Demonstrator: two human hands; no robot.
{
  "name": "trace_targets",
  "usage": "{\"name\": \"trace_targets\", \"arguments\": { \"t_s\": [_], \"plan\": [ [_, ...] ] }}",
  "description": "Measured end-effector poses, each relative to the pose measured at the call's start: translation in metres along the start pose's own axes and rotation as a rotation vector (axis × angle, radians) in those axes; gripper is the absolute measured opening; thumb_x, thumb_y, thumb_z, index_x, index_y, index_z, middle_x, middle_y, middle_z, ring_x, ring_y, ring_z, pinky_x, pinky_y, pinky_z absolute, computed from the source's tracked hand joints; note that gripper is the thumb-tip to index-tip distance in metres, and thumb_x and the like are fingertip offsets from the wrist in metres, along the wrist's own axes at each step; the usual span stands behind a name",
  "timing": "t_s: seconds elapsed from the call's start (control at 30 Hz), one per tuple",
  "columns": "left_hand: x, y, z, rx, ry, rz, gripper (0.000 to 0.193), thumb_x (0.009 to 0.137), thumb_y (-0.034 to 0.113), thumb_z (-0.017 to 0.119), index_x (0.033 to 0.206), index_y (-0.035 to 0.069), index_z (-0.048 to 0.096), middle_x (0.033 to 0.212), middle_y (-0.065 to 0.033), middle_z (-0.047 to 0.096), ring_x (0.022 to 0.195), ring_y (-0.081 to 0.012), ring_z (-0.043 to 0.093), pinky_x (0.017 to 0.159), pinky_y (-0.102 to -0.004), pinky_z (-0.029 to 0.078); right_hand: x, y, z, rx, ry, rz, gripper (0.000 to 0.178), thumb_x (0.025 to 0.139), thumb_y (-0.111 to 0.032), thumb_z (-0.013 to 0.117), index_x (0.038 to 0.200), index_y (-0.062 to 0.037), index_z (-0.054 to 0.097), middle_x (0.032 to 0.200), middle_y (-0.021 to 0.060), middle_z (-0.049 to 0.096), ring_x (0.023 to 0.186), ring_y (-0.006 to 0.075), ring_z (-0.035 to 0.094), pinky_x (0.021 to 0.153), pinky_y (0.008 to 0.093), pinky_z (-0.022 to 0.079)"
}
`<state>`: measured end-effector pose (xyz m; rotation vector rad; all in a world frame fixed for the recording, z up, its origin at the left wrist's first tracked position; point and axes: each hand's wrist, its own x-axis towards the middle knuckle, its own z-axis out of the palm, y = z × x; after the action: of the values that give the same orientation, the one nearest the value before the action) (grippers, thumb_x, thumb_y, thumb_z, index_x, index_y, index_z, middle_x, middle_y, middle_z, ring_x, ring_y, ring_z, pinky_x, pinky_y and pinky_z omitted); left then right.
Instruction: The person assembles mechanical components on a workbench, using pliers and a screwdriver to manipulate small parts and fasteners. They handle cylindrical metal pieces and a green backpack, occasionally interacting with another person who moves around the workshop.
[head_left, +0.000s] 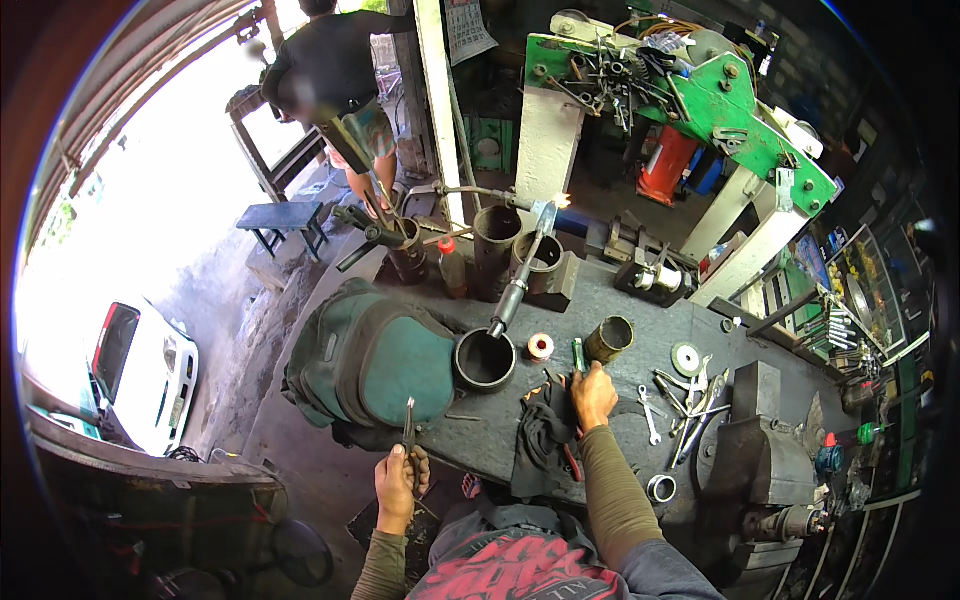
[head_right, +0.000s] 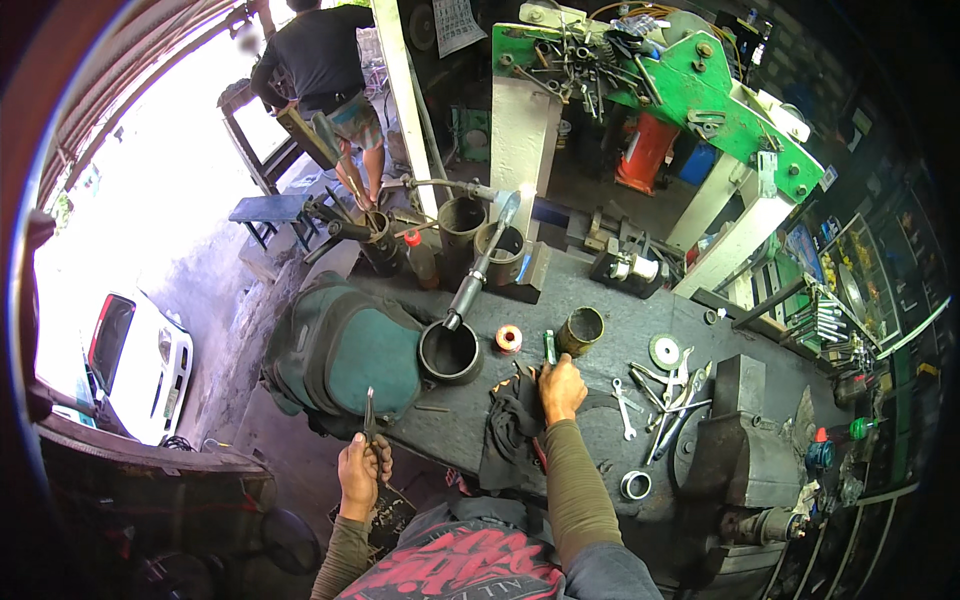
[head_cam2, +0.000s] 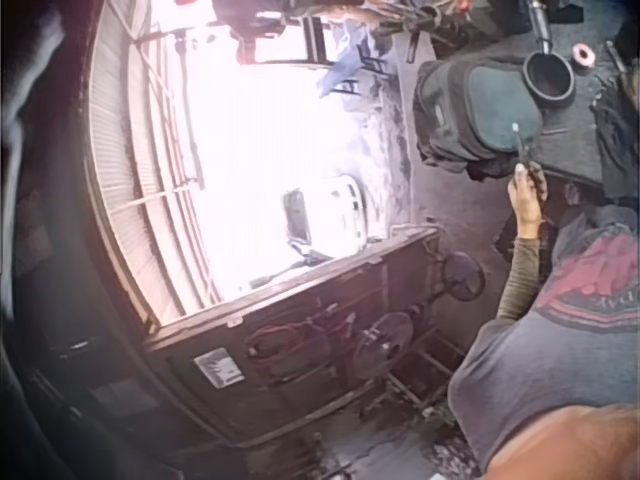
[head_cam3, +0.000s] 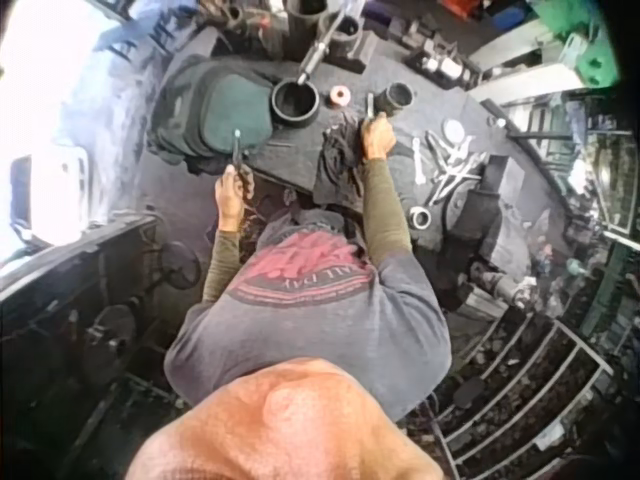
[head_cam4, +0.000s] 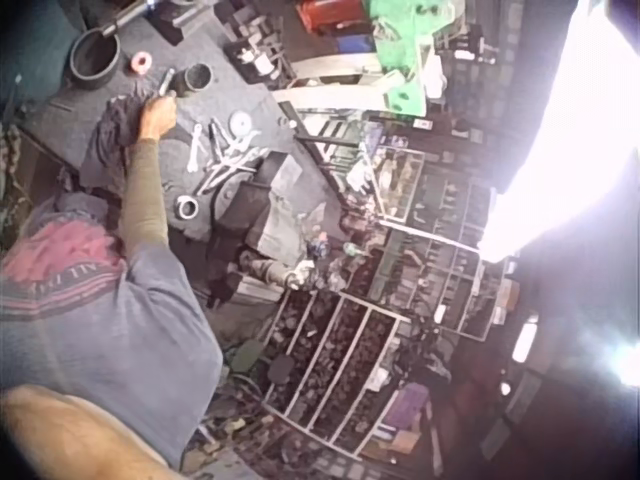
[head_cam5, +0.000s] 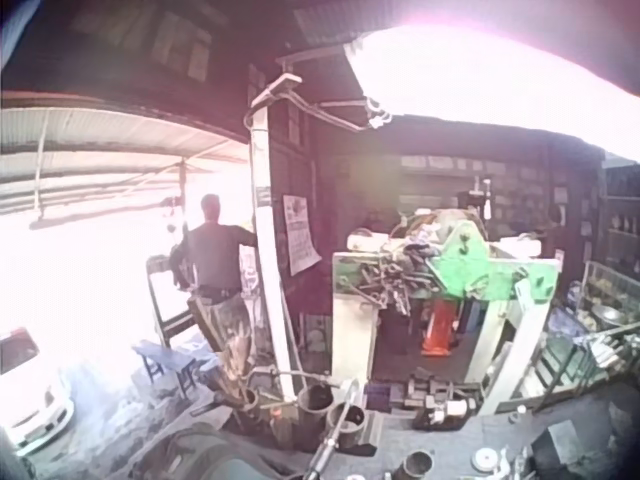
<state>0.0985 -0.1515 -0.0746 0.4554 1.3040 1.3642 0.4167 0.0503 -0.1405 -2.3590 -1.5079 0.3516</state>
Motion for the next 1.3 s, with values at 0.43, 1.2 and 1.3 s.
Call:
{"name": "trace_targets", "arguments": {
  "t_s": [0.43,1.2,1.3],
  "plan": [
    [-0.013,-0.010,-0.001,-0.003,0.018,0.006,0.049,0.108,0.041,0.044,0.099,-0.001,0.066,0.076,-0.0059,0.065,0.057,-0.0112,0.056,0.049,-0.0250,0.044,0.020,-0.048,0.013,0.429,0.145,-0.180,0.059,0.092,-0.035,0.072,0.136,0.0015,0.060,0.101,0.0281,0.072,0.097,0.0446,0.070,0.086,0.0487,0.054],
    [0.065,0.030,0.150,0.788,-0.373,0.753,0.033,0.100,0.028,0.065,0.100,-0.004,0.069,0.087,-0.0178,0.069,0.081,-0.0281,0.068,0.075,-0.0372,0.051,-0.153,0.083,-0.065,0.357,-0.130,-0.270,0.025,0.092,-0.015,0.069,0.115,-0.0057,0.072,0.099,0.0168,0.066,0.090,0.0395,0.066,0.078,0.0454,0.052],
    [0.061,0.032,0.171,0.735,-0.437,0.657,0.033,0.100,0.029,0.065,0.100,-0.004,0.069,0.088,-0.0178,0.069,0.081,-0.0279,0.068,0.075,-0.0366,0.051,-0.128,0.047,-0.053,0.295,-0.038,-0.441,0.026,0.091,-0.014,0.068,0.115,-0.0053,0.071,0.098,0.0186,0.065,0.090,0.0415,0.066,0.078,0.0475,0.053]
  ]
}}
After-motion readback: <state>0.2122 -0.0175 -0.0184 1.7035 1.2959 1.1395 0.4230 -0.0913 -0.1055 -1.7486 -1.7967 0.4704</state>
